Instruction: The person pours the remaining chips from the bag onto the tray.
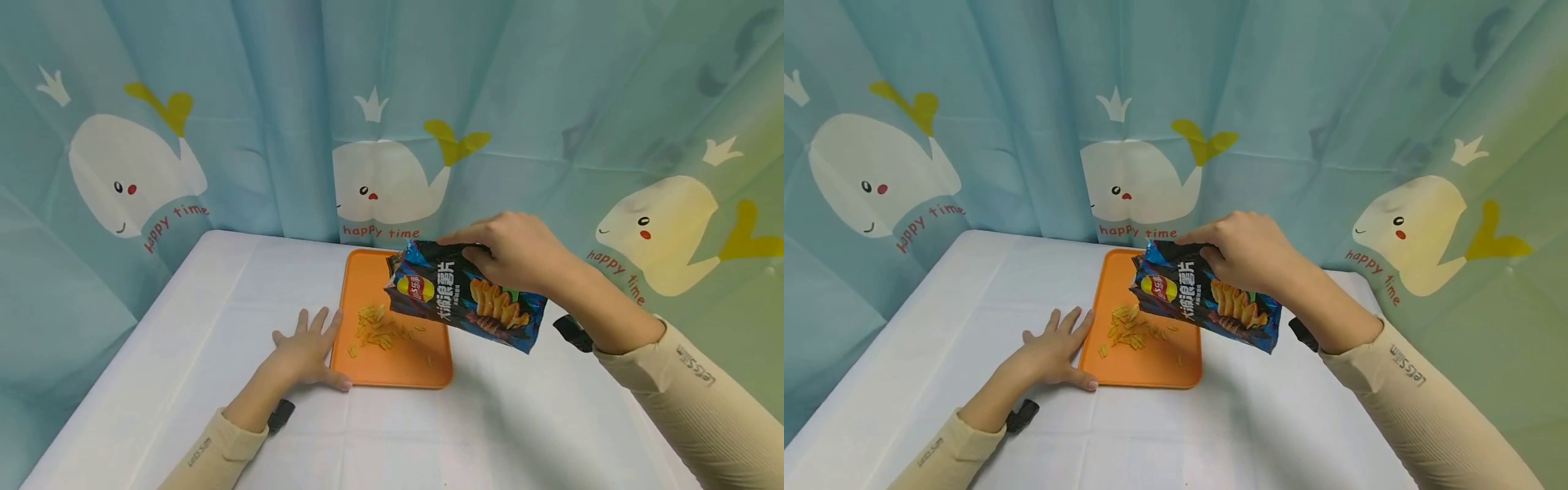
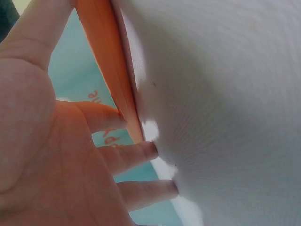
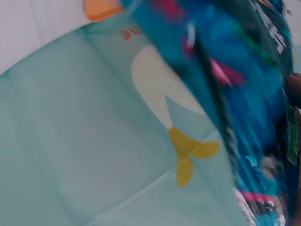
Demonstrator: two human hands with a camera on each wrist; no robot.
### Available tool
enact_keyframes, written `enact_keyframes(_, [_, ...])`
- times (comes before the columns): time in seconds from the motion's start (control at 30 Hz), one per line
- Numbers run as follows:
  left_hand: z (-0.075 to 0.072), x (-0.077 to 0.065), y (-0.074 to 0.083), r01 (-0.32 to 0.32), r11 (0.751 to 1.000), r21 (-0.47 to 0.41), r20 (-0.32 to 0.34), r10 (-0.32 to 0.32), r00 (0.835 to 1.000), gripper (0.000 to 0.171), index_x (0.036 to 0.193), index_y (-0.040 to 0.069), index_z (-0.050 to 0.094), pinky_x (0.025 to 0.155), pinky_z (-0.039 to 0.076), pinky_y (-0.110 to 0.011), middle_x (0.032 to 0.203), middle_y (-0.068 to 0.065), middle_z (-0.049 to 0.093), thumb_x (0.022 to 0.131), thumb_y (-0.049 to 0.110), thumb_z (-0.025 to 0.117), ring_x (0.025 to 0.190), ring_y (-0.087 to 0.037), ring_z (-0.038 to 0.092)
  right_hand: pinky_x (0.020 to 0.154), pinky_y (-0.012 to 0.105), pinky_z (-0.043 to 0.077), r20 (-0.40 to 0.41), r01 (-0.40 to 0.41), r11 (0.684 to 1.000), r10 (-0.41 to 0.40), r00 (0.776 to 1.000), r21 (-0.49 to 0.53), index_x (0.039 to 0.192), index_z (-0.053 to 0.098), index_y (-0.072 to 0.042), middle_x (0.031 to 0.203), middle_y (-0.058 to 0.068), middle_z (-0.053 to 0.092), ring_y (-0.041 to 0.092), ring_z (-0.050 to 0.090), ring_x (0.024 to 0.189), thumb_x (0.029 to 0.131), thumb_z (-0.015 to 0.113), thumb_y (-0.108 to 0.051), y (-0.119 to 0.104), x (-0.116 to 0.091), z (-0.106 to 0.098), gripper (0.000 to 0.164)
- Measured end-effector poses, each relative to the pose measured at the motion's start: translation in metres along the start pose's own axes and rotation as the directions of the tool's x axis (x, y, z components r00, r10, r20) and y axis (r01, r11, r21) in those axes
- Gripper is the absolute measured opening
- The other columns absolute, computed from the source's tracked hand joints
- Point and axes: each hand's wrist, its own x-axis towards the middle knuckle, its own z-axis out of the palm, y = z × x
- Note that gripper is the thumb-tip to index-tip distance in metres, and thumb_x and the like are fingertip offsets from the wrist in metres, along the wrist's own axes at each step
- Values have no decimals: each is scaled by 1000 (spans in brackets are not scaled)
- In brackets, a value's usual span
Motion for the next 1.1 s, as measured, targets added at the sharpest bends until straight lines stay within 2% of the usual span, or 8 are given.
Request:
enact_keyframes(0.1, [0, 0, 0, 2, 1000, 3, -1, -2, 1000, 134, 160, 12, 21, 92, 17, -89, 164, -23, 18, 58, 71, 83, 146, -58, 10, 42, 26, 27, -10, -7, 1000, 7, 1000, -8, 126, 71, -32, 68, -4, 61, 9, 31, 39, 95, 63, -9, 1, 0, -1, 40])
enact_keyframes(0.17, [-1, 0, 0, 1, 1000, 4, -1, -1, 1000, 134, 160, 12, 21, 92, 18, -89, 164, -23, 18, 58, 71, 84, 146, -57, 10, 42, 27, 28, -8, -8, 1000, 8, 1000, -9, 125, 71, -32, 81, -4, 70, 10, 32, 40, 94, 64, -7, 1, 0, -1, 40])
enact_keyframes(0.33, [-2, -1, 0, 4, 1000, 0, 4, -4, 1000, 133, 160, 11, 20, 92, 17, -89, 164, -23, 18, 58, 70, 84, 146, -58, 10, 44, 28, 31, 31, 9, 1000, -8, 999, -28, 125, 72, -31, 110, 0, 75, 9, 38, 44, 94, 64, -8, 0, 2, 3, 39])
enact_keyframes(0.6, [0, -1, -1, 1, 1000, -10, 7, -1, 1000, 133, 160, 12, 21, 91, 17, -89, 164, -23, 17, 58, 71, 84, 146, -57, 9, 42, 27, 29, 10, 25, 999, -25, 1000, -25, 124, 73, -29, 95, 1, 75, 9, 33, 40, 94, 64, -8, -2, 4, 9, 37])
enact_keyframes(0.7, [3, -1, -1, 5, 1000, -14, 12, -5, 1000, 134, 160, 12, 21, 91, 16, -90, 164, -22, 17, 58, 71, 84, 146, -57, 9, 42, 26, 29, 7, 33, 999, -32, 999, -24, 124, 72, -29, 101, 1, 76, 9, 33, 40, 95, 63, -9, -2, 3, 10, 36])
enact_keyframes(0.8, [4, -2, -1, 3, 1000, -14, 13, -3, 1000, 134, 160, 12, 21, 91, 16, -90, 164, -23, 17, 58, 71, 84, 146, -57, 9, 42, 26, 28, -1, 30, 999, -30, 1000, -11, 124, 72, -29, 91, -1, 74, 8, 32, 39, 95, 63, -8, -3, 3, 8, 37])
enact_keyframes(0.87, [3, -2, -1, -1, 1000, -12, 7, 1, 1000, 134, 160, 11, 21, 91, 17, -90, 164, -23, 17, 58, 70, 84, 146, -58, 9, 42, 26, 28, 6, 31, 999, -31, 999, -14, 124, 72, -29, 95, -1, 75, 8, 33, 40, 95, 64, -8, -4, 2, 6, 37])
enact_keyframes(1.1, [0, -1, 0, -4, 1000, -7, 2, 4, 1000, 134, 160, 11, 21, 91, 17, -89, 164, -23, 17, 58, 71, 84, 146, -58, 9, 43, 28, 30, -3, 25, 1000, -25, 1000, -10, 125, 71, -27, 61, -5, 54, 10, 34, 40, 96, 64, -9, -3, 2, 1, 36])
